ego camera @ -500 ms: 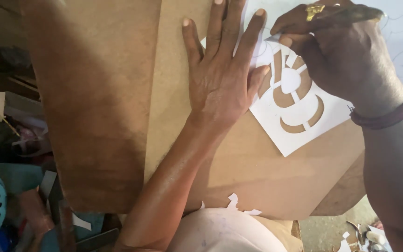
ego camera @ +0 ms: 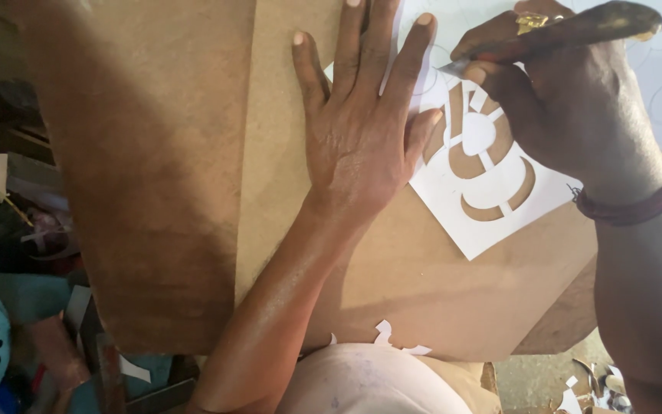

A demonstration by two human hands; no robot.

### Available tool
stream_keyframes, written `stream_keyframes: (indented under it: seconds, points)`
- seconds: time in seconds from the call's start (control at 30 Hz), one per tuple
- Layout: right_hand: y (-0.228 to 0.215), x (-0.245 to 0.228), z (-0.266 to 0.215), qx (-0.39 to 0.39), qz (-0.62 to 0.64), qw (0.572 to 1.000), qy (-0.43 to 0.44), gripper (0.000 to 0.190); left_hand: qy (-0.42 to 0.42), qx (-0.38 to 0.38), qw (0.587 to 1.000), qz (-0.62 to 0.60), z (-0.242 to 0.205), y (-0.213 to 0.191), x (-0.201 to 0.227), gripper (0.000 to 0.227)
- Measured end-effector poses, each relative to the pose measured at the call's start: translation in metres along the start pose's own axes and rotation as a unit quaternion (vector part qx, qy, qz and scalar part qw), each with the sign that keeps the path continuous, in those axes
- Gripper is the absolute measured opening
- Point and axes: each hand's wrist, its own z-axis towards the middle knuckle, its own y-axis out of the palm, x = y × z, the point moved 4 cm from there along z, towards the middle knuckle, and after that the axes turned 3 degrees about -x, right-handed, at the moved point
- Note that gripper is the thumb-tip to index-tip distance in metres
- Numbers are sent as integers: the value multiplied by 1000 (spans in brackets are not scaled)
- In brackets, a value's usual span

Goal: Cutting out characters from a paper stencil using a utility knife.

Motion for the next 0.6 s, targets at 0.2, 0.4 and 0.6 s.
stream_keyframes:
  seconds: [0.2, 0.4, 0.6]
  points:
    - [-3, -7, 3, 0, 35, 999, 19, 11, 3, 10, 1000, 3, 0, 1, 0, 85]
    - [0, -5, 1, 0, 54, 997, 61, 9, -1, 7, 1000, -3, 0, 0, 1, 85]
    - [4, -2, -7, 26, 22, 999, 19, 9, 1, 17, 1000, -6, 1, 1, 0, 84]
